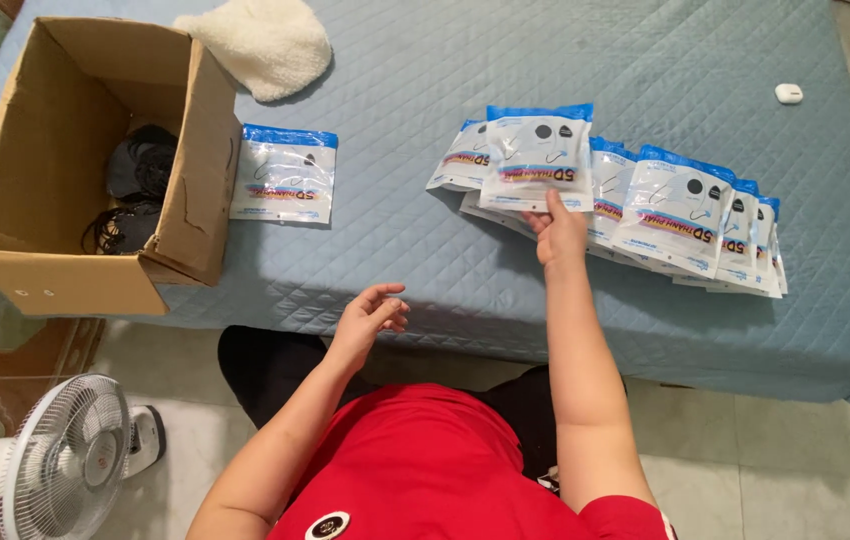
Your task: The person sits on the floor and packs black face masks into plastic bags. They take masks from a cardboard box, place them into clear packaging, and arrange the sealed bags on a blue mat.
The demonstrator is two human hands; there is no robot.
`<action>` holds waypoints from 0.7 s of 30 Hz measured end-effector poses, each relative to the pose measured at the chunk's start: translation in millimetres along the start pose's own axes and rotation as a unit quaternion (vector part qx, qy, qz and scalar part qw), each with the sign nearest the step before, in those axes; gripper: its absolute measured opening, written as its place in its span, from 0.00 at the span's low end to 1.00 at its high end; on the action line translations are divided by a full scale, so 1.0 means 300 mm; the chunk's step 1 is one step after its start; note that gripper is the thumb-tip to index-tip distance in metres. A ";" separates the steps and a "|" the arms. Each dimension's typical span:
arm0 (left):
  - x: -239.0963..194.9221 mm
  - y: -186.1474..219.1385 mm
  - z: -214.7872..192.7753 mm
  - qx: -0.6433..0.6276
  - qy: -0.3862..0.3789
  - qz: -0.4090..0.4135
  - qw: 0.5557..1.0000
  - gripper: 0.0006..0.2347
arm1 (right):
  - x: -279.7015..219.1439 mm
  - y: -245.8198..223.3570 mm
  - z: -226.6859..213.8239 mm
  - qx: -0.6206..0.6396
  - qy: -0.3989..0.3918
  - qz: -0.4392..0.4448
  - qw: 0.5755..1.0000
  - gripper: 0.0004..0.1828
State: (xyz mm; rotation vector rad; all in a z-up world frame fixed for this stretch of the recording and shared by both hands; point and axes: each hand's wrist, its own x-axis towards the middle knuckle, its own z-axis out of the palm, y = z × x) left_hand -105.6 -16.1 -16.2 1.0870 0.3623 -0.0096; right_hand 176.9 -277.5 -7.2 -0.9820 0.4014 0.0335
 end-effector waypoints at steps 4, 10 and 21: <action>-0.007 -0.004 -0.068 -0.012 0.023 0.010 1.000 0.15 | 0.057 0.035 -0.003 -0.056 0.021 0.029 0.998 0.25; -0.048 0.153 -0.238 0.066 0.028 0.025 0.997 0.14 | -0.073 0.148 -0.046 -0.102 -0.004 0.048 0.994 0.34; -0.253 1.131 -0.457 0.436 0.084 0.280 0.851 0.12 | -0.362 0.726 0.186 -0.616 -0.341 -0.285 0.651 0.22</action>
